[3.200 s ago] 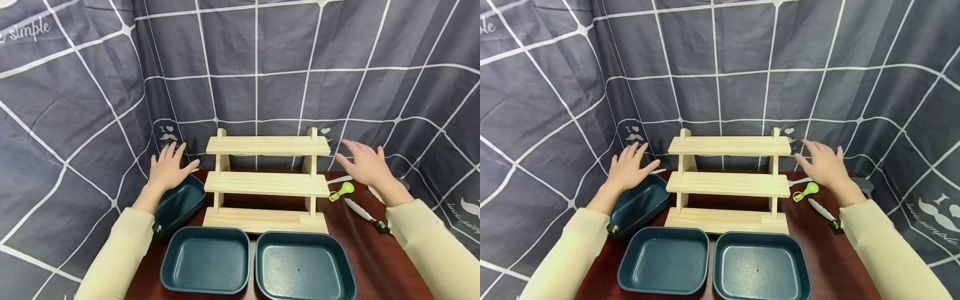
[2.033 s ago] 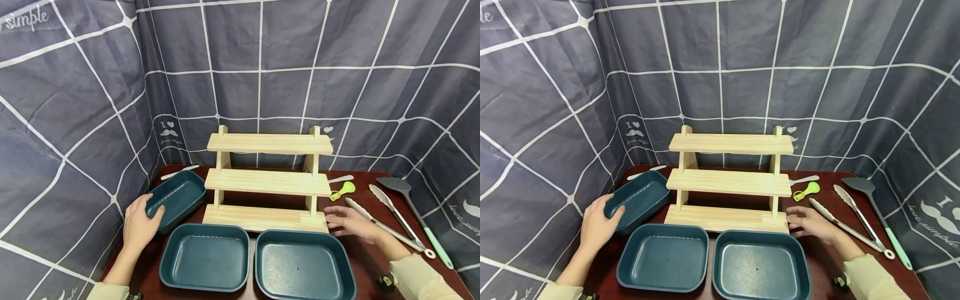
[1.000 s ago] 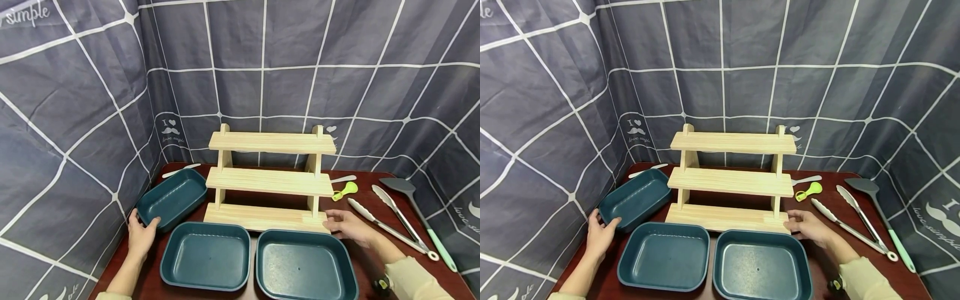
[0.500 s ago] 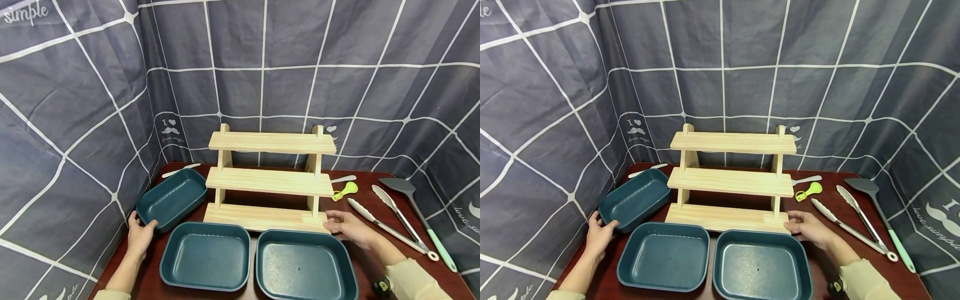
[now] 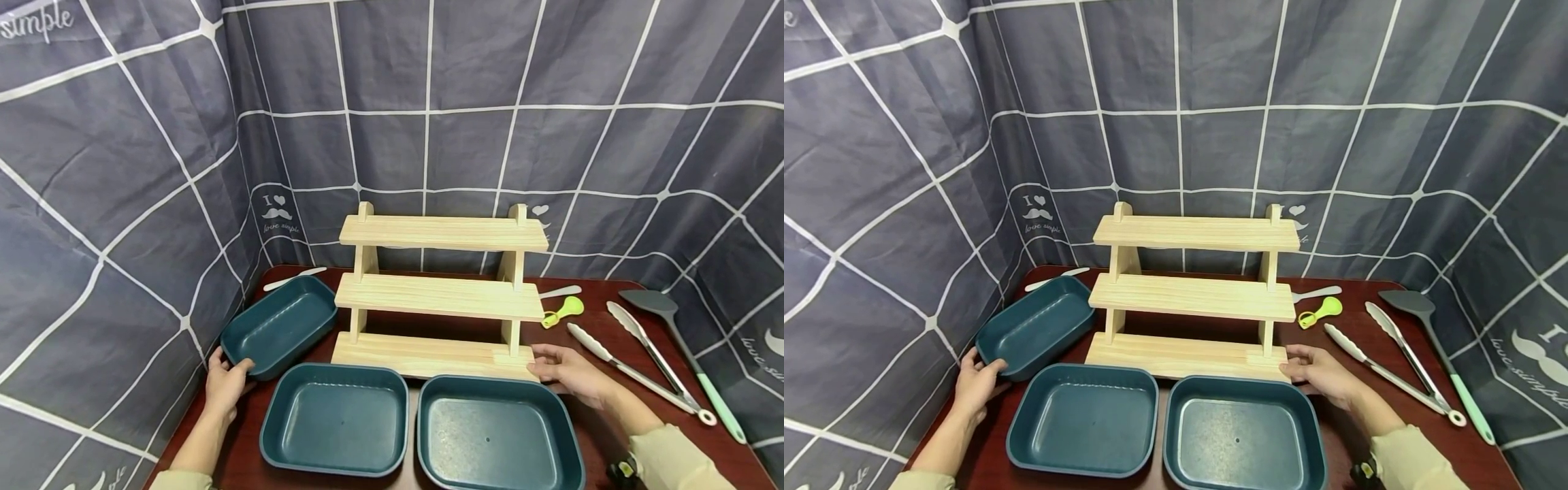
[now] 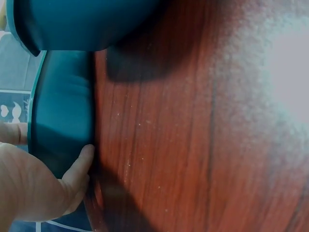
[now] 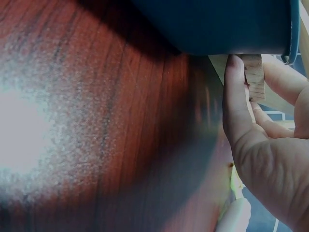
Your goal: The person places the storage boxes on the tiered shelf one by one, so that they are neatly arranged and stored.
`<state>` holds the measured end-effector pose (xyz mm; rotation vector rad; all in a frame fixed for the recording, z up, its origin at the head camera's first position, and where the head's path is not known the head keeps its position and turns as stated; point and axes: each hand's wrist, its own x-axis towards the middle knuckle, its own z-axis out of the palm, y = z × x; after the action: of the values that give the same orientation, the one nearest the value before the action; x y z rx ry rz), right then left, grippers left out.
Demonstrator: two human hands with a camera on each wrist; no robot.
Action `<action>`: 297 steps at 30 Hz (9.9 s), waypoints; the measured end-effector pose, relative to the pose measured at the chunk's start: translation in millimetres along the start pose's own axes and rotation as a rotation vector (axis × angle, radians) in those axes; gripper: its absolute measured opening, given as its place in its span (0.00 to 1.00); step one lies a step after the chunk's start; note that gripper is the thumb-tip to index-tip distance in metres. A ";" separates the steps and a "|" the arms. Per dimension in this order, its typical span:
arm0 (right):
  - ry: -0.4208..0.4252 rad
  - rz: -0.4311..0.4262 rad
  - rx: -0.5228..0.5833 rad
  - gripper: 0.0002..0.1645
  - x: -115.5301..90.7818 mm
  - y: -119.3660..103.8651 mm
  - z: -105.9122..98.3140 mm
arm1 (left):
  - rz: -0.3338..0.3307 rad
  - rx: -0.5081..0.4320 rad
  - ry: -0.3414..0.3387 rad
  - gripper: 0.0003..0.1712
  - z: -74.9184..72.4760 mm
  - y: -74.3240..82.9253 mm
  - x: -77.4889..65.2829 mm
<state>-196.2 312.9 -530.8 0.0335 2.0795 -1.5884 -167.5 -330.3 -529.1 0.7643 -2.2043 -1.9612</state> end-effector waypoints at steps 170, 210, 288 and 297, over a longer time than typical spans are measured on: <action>-0.026 -0.061 0.083 0.46 2.4 10.9 1.6 | 0.134 -0.395 -0.074 0.46 40.6 167.5 -52.5; -0.061 -0.073 0.177 0.47 -0.2 11.1 4.2 | 0.242 -0.191 -0.386 0.44 160.8 243.1 3.3; -0.067 -0.076 0.199 0.45 -3.2 8.8 3.8 | 0.385 0.013 -0.443 0.33 197.6 265.8 21.2; -0.057 -0.062 0.192 0.45 -1.9 9.5 4.6 | 0.510 0.112 -0.422 0.34 161.4 240.1 4.1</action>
<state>-189.7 312.2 -539.4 -0.0097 1.8957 -1.8008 -306.4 -174.3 -328.9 -0.2294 -2.4171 -1.8593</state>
